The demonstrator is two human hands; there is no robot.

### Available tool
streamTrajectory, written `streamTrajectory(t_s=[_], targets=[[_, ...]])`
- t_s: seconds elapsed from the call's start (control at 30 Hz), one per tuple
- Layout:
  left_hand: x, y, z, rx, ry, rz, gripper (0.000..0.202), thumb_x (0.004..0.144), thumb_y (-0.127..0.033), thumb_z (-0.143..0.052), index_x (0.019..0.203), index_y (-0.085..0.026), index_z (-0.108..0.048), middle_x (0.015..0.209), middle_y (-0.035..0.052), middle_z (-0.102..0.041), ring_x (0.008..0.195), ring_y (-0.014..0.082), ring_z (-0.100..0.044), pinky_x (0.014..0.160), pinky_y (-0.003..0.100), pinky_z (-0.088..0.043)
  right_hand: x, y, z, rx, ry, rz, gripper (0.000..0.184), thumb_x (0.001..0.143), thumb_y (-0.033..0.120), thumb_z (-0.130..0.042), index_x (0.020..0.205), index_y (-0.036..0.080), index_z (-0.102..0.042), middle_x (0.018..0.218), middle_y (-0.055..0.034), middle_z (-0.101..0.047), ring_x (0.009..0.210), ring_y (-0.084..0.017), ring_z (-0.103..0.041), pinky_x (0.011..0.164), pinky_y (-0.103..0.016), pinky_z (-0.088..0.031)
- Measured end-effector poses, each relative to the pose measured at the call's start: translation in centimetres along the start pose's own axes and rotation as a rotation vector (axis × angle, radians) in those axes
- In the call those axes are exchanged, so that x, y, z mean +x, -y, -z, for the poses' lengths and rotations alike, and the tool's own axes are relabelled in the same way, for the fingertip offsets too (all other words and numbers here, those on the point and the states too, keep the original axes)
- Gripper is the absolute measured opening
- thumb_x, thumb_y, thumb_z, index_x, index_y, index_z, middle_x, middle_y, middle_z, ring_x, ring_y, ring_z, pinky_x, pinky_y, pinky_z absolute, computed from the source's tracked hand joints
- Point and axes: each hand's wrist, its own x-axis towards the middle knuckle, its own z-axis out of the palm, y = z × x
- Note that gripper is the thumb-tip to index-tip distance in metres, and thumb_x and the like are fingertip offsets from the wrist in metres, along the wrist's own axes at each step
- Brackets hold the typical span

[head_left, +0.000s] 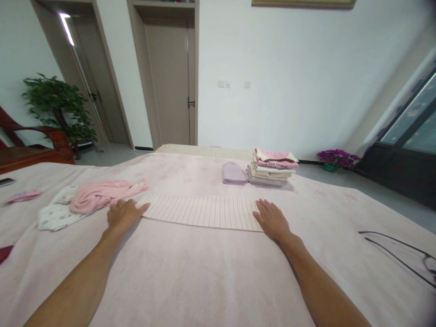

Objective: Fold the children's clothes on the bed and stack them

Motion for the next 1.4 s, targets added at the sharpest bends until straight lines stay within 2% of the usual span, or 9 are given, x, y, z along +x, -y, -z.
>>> streamTrajectory(t_s=[0.17,0.3,0.43,0.53,0.67,0.93,1.03,1.17,1.4], targets=[[-0.2,-0.5,0.5,-0.138,0.087,0.046,0.073,0.080,-0.070,-0.043,0.123,-0.014,-0.060,0.121,0.0226,-0.065,0.110,0.0438,-0.060,0.083,0.050,-0.049,0.1,0.0,0.1,-0.003,-0.001,0.001,0.064,0.099,0.048,-0.027,0.147,0.010,-0.043,0.154,-0.0138,-0.040,0.144,-0.026,-0.033,0.120,-0.044,-0.018],[-1.3,-3.1,1.9,-0.392,-0.028,0.013,0.055,0.082,-0.056,-0.052,0.119,-0.017,-0.059,0.105,0.0145,-0.071,0.097,0.0332,-0.067,0.081,0.041,-0.050,0.0,0.1,0.2,-0.005,-0.010,0.002,0.062,0.099,0.047,-0.028,0.146,0.011,-0.044,0.153,-0.0139,-0.041,0.143,-0.026,-0.033,0.119,-0.045,-0.018],[-3.7,-7.6,3.0,-0.579,-0.166,-0.162,0.038,0.083,-0.049,-0.057,0.110,-0.023,-0.058,0.097,0.0034,-0.070,0.086,0.0214,-0.066,0.077,0.031,-0.049,-0.1,0.3,0.5,-0.004,-0.012,-0.004,0.061,0.099,0.046,-0.029,0.146,0.011,-0.045,0.153,-0.0144,-0.042,0.143,-0.025,-0.034,0.119,-0.044,-0.018],[-6.1,-11.0,2.6,-0.654,-0.105,-0.358,0.033,0.082,-0.039,-0.059,0.111,-0.023,-0.057,0.097,0.0018,-0.069,0.083,0.0183,-0.065,0.075,0.028,-0.049,-0.2,0.4,0.8,0.000,-0.003,-0.007,0.060,0.100,0.045,-0.029,0.146,0.011,-0.044,0.153,-0.0142,-0.042,0.142,-0.025,-0.035,0.119,-0.043,-0.018],[-8.9,-13.4,1.3,-0.355,-0.052,-0.621,0.026,0.083,-0.034,-0.060,0.106,-0.021,-0.063,0.106,0.0090,-0.066,0.100,0.0252,-0.060,0.087,0.036,-0.044,-0.3,0.5,1.0,0.012,-0.003,-0.005,0.058,0.100,0.044,-0.029,0.146,0.011,-0.045,0.153,-0.0140,-0.042,0.142,-0.025,-0.035,0.119,-0.043,-0.019],[-10.0,-12.1,1.2,-0.106,-0.131,-0.609,0.021,0.088,-0.030,-0.058,0.106,-0.022,-0.064,0.104,0.0076,-0.061,0.098,0.0244,-0.055,0.085,0.035,-0.041,-0.5,0.8,1.6,0.075,-0.102,0.003,0.047,0.099,0.035,-0.038,0.136,0.013,-0.055,0.148,-0.0156,-0.048,0.138,-0.028,-0.040,0.116,-0.046,-0.024],[-9.9,-12.0,0.9,-0.171,-0.110,-0.636,0.018,0.090,-0.023,-0.055,0.105,-0.023,-0.065,0.103,0.0059,-0.061,0.097,0.0214,-0.057,0.084,0.031,-0.043,-0.7,1.8,2.6,0.132,-0.166,0.066,0.037,0.096,0.026,-0.044,0.126,0.016,-0.063,0.141,-0.0129,-0.055,0.136,-0.027,-0.042,0.115,-0.044,-0.027],[-9.4,-11.8,0.3,-0.320,-0.067,-0.704,0.020,0.092,-0.033,-0.056,0.106,-0.023,-0.067,0.101,0.0044,-0.062,0.097,0.0200,-0.058,0.085,0.030,-0.045,-1.2,4.4,3.9,0.281,-0.183,0.234,0.029,0.094,0.020,-0.048,0.113,0.019,-0.069,0.128,-0.0091,-0.064,0.123,-0.022,-0.052,0.107,-0.036,-0.037],[-8.5,-10.8,0.3,-0.483,-0.024,-0.789,0.026,0.096,-0.031,-0.046,0.099,-0.023,-0.071,0.096,0.0040,-0.066,0.094,0.0188,-0.062,0.087,0.032,-0.047,-1.2,6.7,2.8,0.442,-0.143,0.291,0.033,0.096,0.019,-0.046,0.121,0.017,-0.068,0.125,-0.0102,-0.066,0.117,-0.021,-0.057,0.103,-0.035,-0.043]])
